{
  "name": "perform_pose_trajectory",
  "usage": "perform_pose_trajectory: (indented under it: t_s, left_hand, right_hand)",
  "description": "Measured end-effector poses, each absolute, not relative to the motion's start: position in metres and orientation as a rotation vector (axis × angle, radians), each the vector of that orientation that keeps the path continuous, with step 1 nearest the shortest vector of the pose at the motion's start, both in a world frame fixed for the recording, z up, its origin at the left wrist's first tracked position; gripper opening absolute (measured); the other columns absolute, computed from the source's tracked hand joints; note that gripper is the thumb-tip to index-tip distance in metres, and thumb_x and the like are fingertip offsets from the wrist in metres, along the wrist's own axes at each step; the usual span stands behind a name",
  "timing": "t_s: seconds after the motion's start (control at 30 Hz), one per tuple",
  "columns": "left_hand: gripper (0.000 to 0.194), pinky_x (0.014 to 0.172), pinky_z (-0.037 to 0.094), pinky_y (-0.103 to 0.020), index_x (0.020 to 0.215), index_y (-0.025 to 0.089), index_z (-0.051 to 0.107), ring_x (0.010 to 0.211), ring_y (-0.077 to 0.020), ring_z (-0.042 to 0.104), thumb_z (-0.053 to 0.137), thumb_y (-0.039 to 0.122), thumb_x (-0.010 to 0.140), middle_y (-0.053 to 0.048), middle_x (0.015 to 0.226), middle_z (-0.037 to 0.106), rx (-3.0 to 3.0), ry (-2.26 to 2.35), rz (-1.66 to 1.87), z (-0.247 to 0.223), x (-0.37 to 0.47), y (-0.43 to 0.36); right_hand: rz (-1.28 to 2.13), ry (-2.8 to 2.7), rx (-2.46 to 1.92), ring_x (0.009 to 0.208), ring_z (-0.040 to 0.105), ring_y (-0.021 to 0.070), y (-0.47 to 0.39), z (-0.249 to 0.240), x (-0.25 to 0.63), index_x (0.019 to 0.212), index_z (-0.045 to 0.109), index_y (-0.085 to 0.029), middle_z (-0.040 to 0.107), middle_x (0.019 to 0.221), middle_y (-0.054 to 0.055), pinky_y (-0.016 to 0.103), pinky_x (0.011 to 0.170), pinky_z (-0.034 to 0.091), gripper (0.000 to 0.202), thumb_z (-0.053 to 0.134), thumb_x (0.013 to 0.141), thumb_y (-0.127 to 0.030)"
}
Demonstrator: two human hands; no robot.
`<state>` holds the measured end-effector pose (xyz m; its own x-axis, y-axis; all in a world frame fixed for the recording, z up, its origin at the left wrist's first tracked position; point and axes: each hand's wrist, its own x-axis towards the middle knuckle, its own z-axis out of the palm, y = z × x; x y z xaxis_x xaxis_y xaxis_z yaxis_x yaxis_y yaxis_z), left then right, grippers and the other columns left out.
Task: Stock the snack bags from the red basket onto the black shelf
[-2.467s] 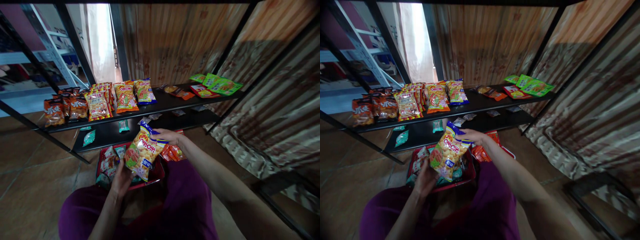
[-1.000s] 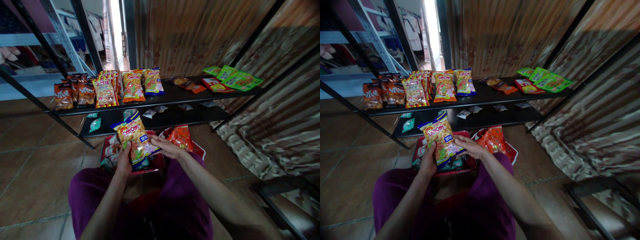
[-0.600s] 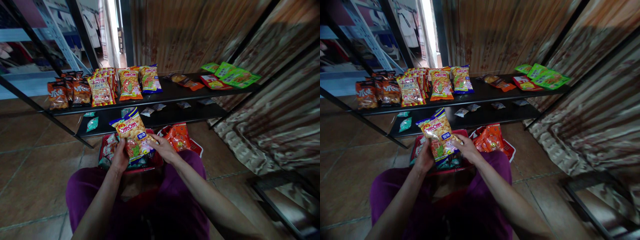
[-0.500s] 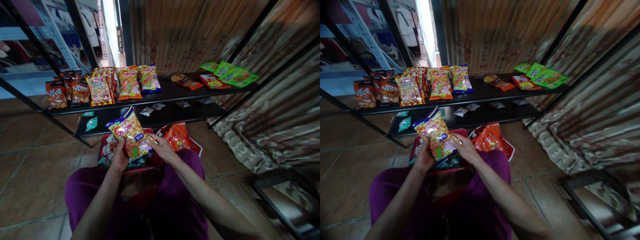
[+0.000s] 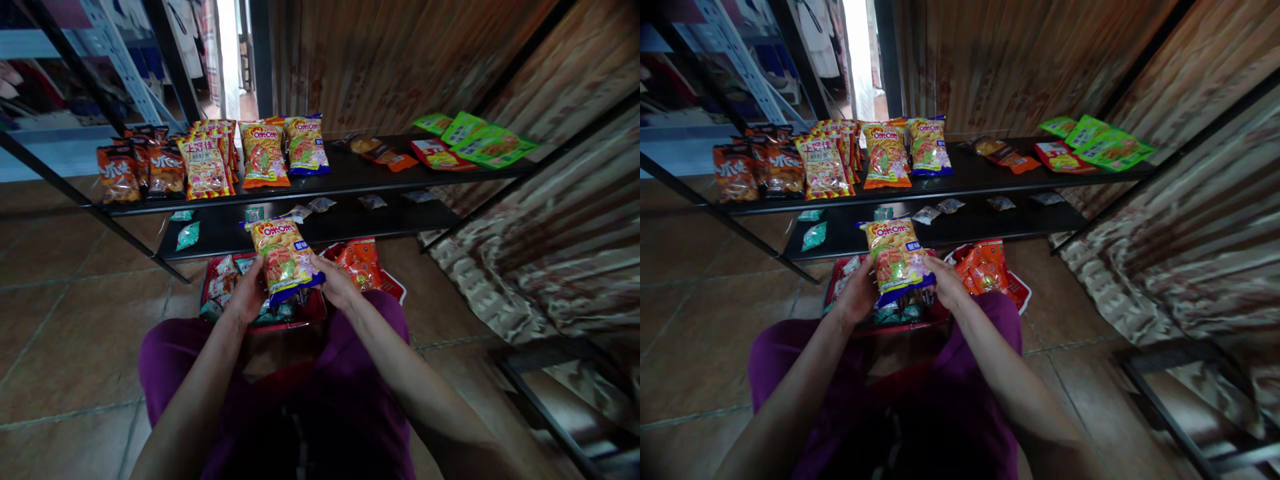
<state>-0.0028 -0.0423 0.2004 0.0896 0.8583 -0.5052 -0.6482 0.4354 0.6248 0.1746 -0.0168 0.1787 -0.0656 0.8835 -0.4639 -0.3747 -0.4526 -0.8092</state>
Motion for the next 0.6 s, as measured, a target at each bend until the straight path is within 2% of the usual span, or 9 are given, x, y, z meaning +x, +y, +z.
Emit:
perform_pose_trajectory:
  t_s: [0.1, 0.23, 0.5, 0.6]
  left_hand:
    - [0.028, 0.080, 0.053, -0.030, 0.102, 0.017, 0.063, 0.091, -0.0185, 0.065, 0.062, 0.033, 0.079, -0.006, 0.100, 0.070, 0.332, 0.917, 1.120, 0.202, -0.002, -0.047]
    - [0.023, 0.069, 0.053, -0.024, 0.096, 0.017, 0.064, 0.080, -0.0144, 0.065, 0.066, 0.023, 0.074, -0.004, 0.094, 0.070, 0.405, 0.910, 1.118, 0.205, -0.002, -0.050]
    - [0.008, 0.081, 0.054, -0.029, 0.078, 0.011, 0.065, 0.077, -0.0126, 0.066, 0.058, 0.008, 0.077, -0.004, 0.081, 0.070, 0.198, 0.977, 1.238, 0.205, 0.004, -0.058]
    - [0.007, 0.080, 0.055, -0.032, 0.078, 0.009, 0.064, 0.075, -0.0161, 0.067, 0.058, 0.013, 0.080, -0.009, 0.077, 0.070, 0.152, 1.003, 1.206, 0.202, 0.013, -0.062]
  right_hand:
    - [1.695, -0.574, -1.273, 0.051, 0.058, 0.0093, -0.014, 0.181, 0.175, 0.079, 0.067, -0.019, 0.069, 0.064, -0.001, 0.020, 0.047, 0.047, 0.009, 0.063, 0.079, -0.027]
    - [1.665, -0.551, -1.294, 0.052, 0.059, 0.0096, -0.011, 0.183, 0.174, 0.078, 0.066, -0.019, 0.070, 0.065, -0.001, 0.019, 0.046, 0.047, 0.005, 0.064, 0.078, -0.024]
    - [1.581, -0.514, -1.210, 0.058, 0.062, 0.0103, -0.006, 0.177, 0.174, 0.082, 0.066, -0.020, 0.071, 0.071, -0.001, 0.020, 0.051, 0.051, 0.007, 0.061, 0.080, -0.025]
    - [1.564, -0.507, -1.149, 0.060, 0.063, 0.0100, -0.006, 0.175, 0.173, 0.082, 0.066, -0.021, 0.071, 0.073, -0.002, 0.019, 0.052, 0.052, 0.007, 0.061, 0.080, -0.026]
